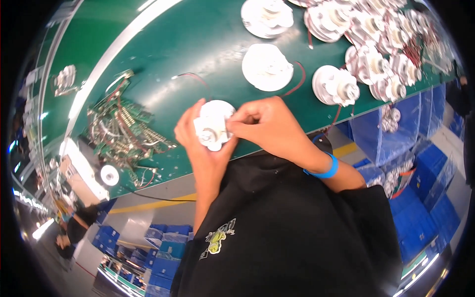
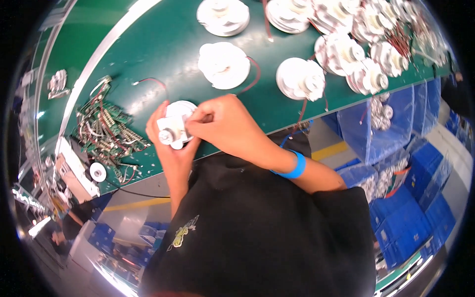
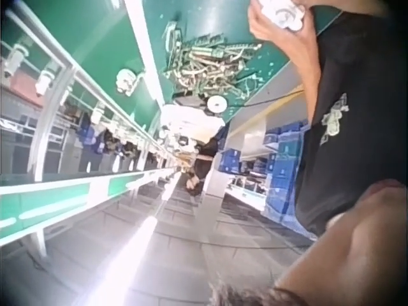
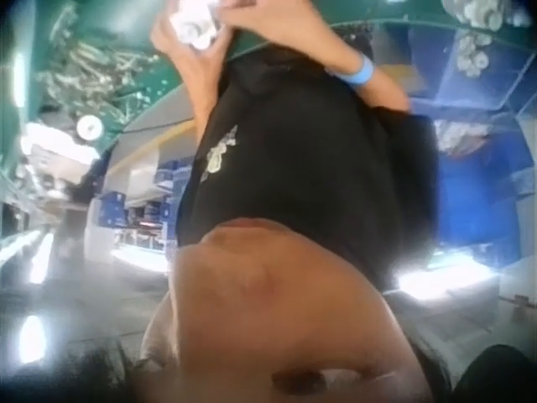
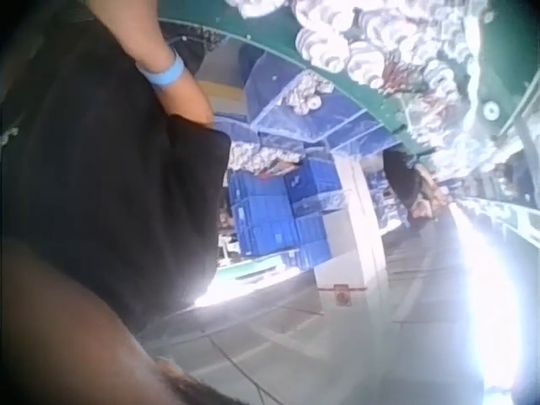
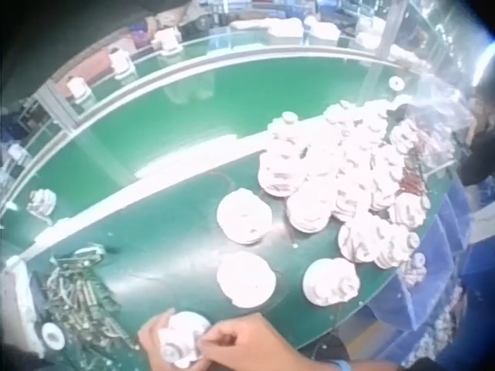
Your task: The person assembles electronic components by hand, connecting wires to circuit boards and fitting the circuit boards into plastic housings.
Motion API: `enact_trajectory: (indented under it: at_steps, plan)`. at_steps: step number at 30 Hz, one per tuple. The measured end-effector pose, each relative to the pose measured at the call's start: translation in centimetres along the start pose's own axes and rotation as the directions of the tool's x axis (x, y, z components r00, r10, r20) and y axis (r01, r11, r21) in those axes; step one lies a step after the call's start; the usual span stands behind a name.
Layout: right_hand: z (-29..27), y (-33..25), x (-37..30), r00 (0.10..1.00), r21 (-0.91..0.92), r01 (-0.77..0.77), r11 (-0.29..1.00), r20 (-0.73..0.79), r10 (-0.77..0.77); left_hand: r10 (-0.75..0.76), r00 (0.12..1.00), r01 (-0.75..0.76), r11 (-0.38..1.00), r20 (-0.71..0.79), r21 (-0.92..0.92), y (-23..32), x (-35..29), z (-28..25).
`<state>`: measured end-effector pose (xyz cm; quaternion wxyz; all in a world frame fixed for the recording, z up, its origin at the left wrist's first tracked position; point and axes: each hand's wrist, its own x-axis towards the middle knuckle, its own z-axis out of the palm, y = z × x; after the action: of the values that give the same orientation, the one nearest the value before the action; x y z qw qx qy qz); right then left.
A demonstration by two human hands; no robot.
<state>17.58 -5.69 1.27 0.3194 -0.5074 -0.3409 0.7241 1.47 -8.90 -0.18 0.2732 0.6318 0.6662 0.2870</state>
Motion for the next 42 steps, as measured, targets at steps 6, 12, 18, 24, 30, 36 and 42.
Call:
enact_trajectory:
  at_steps: [6, 12, 18, 24, 30, 36, 42]
  plan:
    - [-0.4, -1.3, -1.8, 0.982, -0.35, 0.173, 0.921, -0.007, -0.188, 0.002, 0.972, 0.003, 1.0, 0.233, -0.021, 1.5, 0.2, -2.8]
    - [2.3, -4.0, -1.0, 0.699, -0.729, 0.518, 0.448, 0.058, -0.713, 0.279, 0.957, -0.216, 0.866, -0.076, 0.452, -1.3, 8.3, -12.5]
    - [3.8, -5.9, 5.0, 0.873, -0.904, 0.374, 0.205, 0.269, -0.407, 0.15, 0.931, -0.315, 0.79, 0.333, 0.525, -6.3, 17.6, -13.4]
    - [3.0, -4.5, 3.9, 0.633, -0.797, 0.561, 0.223, 0.24, -0.736, 0.086, 0.993, -0.086, 0.996, -0.084, 0.007, -6.4, 17.6, -17.7]
    - [2.2, -4.4, 2.0, 0.632, -0.745, 0.616, 0.256, 0.274, -0.725, 0.201, 0.798, -0.395, 0.886, -0.568, -0.242, -2.4, 11.7, -17.0]
    - [2.1, -4.3, 2.1, 0.699, -0.699, 0.596, 0.396, 0.207, -0.685, 0.372, 0.67, -0.608, 0.771, -0.642, -0.188, -3.1, 10.1, -15.7]
    - [1.6, -3.9, 2.1, 0.524, -0.734, 0.671, 0.103, 0.372, -0.766, 0.263, 0.704, -0.49, 0.852, -0.659, -0.183, -3.8, 10.4, -14.4]
